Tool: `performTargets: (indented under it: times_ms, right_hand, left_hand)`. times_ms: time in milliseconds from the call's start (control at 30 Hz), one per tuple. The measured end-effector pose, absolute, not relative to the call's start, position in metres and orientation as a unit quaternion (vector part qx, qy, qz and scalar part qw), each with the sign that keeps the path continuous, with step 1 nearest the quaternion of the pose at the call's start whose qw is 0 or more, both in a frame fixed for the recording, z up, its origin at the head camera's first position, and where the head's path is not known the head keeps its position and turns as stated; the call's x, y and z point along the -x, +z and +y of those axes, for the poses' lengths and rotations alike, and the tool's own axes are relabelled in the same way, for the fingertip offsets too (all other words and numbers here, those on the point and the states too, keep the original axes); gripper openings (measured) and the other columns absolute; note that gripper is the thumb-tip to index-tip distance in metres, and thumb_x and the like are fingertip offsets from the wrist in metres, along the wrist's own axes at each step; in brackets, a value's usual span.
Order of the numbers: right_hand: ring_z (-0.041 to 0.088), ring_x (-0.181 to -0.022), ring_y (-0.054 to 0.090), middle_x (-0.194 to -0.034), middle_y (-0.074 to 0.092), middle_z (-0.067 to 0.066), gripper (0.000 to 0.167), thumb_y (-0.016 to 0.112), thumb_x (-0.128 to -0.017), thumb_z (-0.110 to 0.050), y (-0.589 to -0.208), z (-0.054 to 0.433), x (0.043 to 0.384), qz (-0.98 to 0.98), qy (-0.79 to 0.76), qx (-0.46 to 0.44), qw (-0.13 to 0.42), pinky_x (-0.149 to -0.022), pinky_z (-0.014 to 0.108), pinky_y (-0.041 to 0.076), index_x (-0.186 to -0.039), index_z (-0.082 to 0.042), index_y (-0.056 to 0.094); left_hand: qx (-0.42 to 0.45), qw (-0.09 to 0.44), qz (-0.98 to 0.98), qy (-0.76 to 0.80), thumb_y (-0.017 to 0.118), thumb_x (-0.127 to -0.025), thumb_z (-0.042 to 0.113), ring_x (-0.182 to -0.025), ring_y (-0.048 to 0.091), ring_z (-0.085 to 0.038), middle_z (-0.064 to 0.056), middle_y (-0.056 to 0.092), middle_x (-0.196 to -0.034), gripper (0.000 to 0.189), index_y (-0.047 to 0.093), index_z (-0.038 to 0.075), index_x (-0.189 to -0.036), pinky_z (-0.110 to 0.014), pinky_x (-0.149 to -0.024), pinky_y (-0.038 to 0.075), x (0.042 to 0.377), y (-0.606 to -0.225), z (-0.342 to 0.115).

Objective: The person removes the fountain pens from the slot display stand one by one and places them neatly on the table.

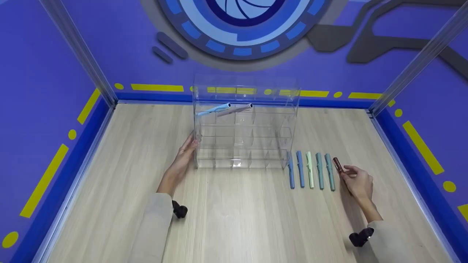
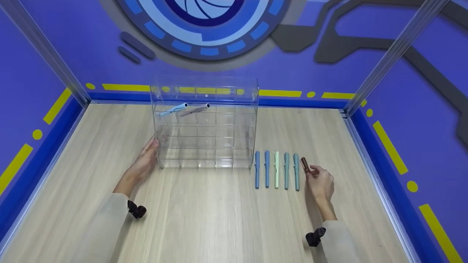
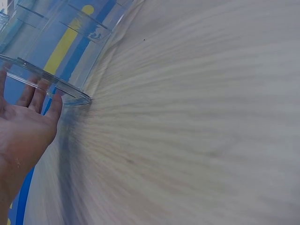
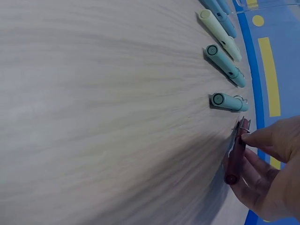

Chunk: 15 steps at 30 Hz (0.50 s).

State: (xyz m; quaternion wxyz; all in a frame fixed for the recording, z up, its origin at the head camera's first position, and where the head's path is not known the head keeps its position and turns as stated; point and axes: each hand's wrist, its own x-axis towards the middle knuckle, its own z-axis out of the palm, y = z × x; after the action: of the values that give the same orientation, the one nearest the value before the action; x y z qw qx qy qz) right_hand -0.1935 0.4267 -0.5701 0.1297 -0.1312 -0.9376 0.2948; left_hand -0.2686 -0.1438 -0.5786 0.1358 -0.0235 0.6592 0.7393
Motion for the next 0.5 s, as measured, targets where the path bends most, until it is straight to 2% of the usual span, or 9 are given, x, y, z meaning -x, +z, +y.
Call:
performTargets:
  times_ms: [67, 133, 367, 500]
  right_hand:
    - [0.037, -0.087, 0.077, -0.101, 0.076, 0.024, 0.029, 0.073, -0.092, -0.005, -0.5708, 0.4265, 0.1938, -0.941, 0.285, 0.130, 0.130, -0.065, 0.026, 0.053, -0.120, 0.003, 0.072]
    - [0.041, -0.091, 0.075, -0.101, 0.076, 0.024, 0.029, 0.073, -0.092, -0.006, -0.5712, 0.4264, 0.1946, -0.941, 0.284, 0.130, 0.129, -0.066, 0.031, 0.054, -0.120, 0.003, 0.072]
    - [0.041, -0.091, 0.074, -0.106, 0.075, 0.027, 0.028, 0.073, -0.092, -0.007, -0.5725, 0.4264, 0.1990, -0.942, 0.285, 0.130, 0.123, -0.057, 0.013, 0.043, -0.119, 0.004, 0.073]
    - [0.036, -0.086, 0.073, -0.106, 0.075, 0.028, 0.028, 0.074, -0.092, -0.007, -0.5743, 0.4251, 0.2017, -0.940, 0.291, 0.129, 0.120, -0.054, 0.010, 0.041, -0.118, 0.004, 0.073]
  left_hand:
    - [0.019, 0.137, 0.659, 0.739, 0.050, -0.104, 0.056, -0.162, -0.003, -0.019, 0.004, 0.007, -0.174, 0.073, 0.014, 0.036, -0.165, -0.042, -0.132, -0.001, 0.2681, -0.5782, -0.1441]
    - [0.015, 0.137, 0.660, 0.739, 0.050, -0.103, 0.056, -0.162, -0.003, -0.018, 0.005, 0.006, -0.174, 0.074, 0.014, 0.037, -0.165, -0.041, -0.132, 0.000, 0.2683, -0.5781, -0.1443]
    - [0.012, 0.130, 0.657, 0.743, 0.053, -0.102, 0.055, -0.162, 0.000, -0.018, 0.004, 0.010, -0.174, 0.074, 0.018, 0.035, -0.164, -0.042, -0.132, -0.001, 0.2696, -0.5788, -0.1435]
    - [0.006, 0.125, 0.655, 0.745, 0.052, -0.104, 0.052, -0.162, 0.000, -0.018, 0.003, 0.009, -0.174, 0.072, 0.018, 0.033, -0.165, -0.043, -0.132, -0.002, 0.2684, -0.5805, -0.1434]
